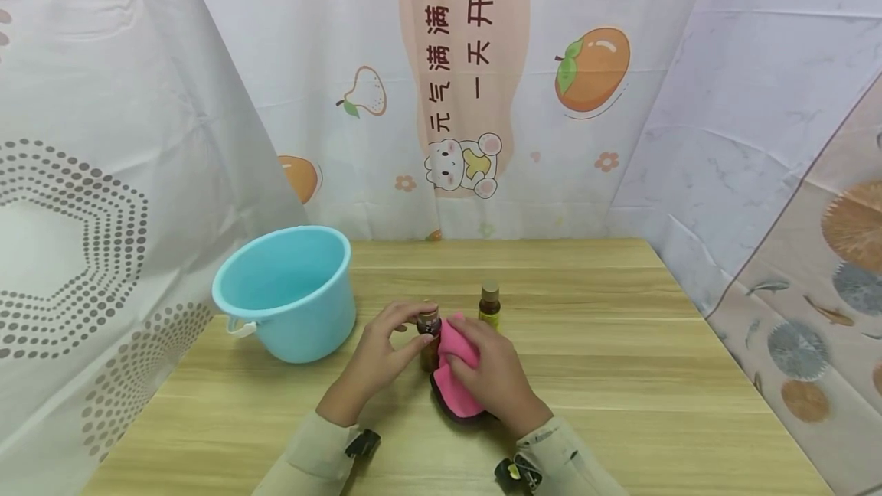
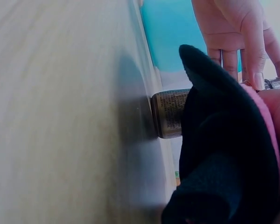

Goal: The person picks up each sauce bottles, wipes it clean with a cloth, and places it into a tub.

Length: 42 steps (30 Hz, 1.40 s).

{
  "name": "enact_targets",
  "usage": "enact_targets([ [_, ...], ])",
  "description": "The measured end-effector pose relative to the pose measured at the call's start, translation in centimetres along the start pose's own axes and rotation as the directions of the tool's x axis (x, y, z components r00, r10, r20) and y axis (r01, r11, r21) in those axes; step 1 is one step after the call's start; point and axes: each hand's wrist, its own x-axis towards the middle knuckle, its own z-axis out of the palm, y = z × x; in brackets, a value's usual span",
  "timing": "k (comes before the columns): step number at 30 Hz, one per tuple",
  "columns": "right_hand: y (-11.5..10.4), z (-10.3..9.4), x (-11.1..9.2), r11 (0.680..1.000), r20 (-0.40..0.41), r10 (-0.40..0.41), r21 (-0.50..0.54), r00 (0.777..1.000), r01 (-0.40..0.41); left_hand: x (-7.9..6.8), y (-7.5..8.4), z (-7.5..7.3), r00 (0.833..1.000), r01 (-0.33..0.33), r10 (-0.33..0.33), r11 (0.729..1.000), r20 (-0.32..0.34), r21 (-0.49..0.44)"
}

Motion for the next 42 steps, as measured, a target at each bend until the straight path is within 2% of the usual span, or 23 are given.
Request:
enact_targets([
  [4,-0.06,-0.07,0.06,1.0,-0.019,0.003,0.016,1.0,-0.003,0.0,0.12,-0.06,1.0,-0.01,0.01,1.0,-0.005,-0.001],
  [11,-0.15,-0.18,0.27,0.996,-0.093,-0.073,0.047,0.993,0.078,0.02,0.17,-0.17,0.999,-0.049,0.049,0.999,-0.019,0.015],
  [17,-0.41,-0.46,0.33,0.995,-0.131,-0.066,0.065,0.989,0.075,0.08,0.2,-0.11,0.996,-0.086,0.087,0.996,-0.016,0.009],
  [22,-0.39,-0.4,0.25,0.995,-0.112,-0.068,0.069,0.991,0.076,0.14,0.41,-0.08,0.987,-0.155,0.156,0.987,-0.028,0.029],
  [24,-0.31,-0.34,0.21,0.995,-0.102,-0.069,0.067,0.992,0.076,0.16,0.53,-0.08,0.986,-0.161,0.162,0.986,-0.032,0.033],
  [32,0.08,-0.05,0.11,0.997,-0.067,-0.061,0.045,0.996,0.064,0.19,0.73,-0.08,0.993,-0.112,0.113,0.993,-0.024,0.048],
  [42,0.27,0.08,-0.08,1.0,0.007,0.006,0.006,1.0,-0.006,0.2,0.57,-0.05,0.995,-0.093,0.094,0.994,-0.015,0.056],
])
